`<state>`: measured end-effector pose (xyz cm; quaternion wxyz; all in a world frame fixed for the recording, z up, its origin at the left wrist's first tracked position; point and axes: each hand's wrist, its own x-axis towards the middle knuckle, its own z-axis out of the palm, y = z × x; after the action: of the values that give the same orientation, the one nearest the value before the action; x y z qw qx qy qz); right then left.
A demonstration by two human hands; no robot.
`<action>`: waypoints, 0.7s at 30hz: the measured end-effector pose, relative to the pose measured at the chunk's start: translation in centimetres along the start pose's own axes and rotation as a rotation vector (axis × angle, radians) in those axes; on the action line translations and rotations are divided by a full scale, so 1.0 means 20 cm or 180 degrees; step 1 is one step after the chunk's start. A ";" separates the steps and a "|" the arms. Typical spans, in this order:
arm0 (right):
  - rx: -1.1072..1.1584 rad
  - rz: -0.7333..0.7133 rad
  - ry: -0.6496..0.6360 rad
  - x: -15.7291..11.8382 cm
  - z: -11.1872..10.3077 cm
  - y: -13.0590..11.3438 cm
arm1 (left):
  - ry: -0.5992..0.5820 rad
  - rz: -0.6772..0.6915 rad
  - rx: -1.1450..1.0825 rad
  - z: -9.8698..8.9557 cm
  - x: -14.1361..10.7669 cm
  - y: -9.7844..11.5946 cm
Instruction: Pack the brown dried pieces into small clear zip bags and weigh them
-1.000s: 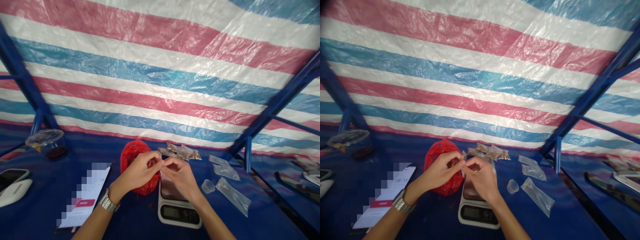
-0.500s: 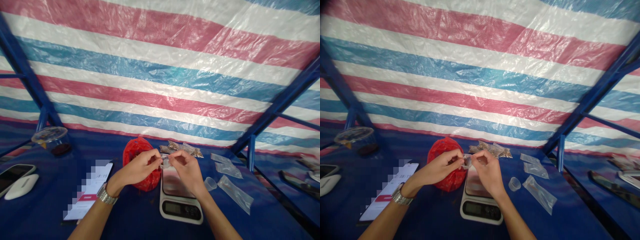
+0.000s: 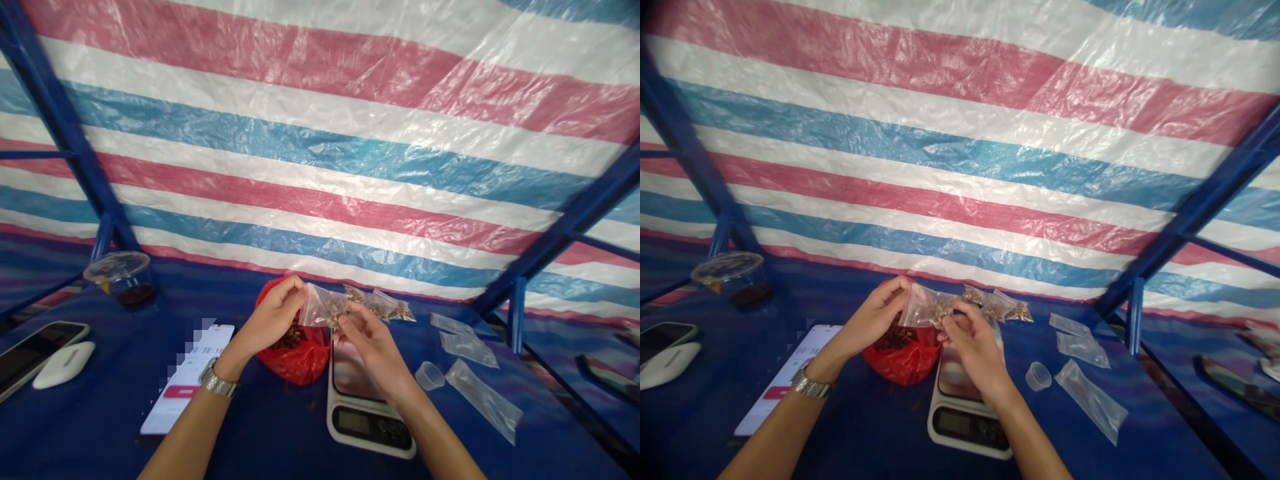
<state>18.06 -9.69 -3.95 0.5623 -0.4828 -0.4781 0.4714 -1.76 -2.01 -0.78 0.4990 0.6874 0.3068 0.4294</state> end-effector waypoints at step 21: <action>-0.1262 -0.0648 0.0347 -0.03 0.07 -0.02 | -0.0559 0.0702 0.2757 0.01 -0.06 -0.03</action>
<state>16.61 -10.30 -3.41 0.5261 -0.5579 -0.5765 0.2822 -2.15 -2.94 -1.79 0.1409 0.8951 0.3396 0.2522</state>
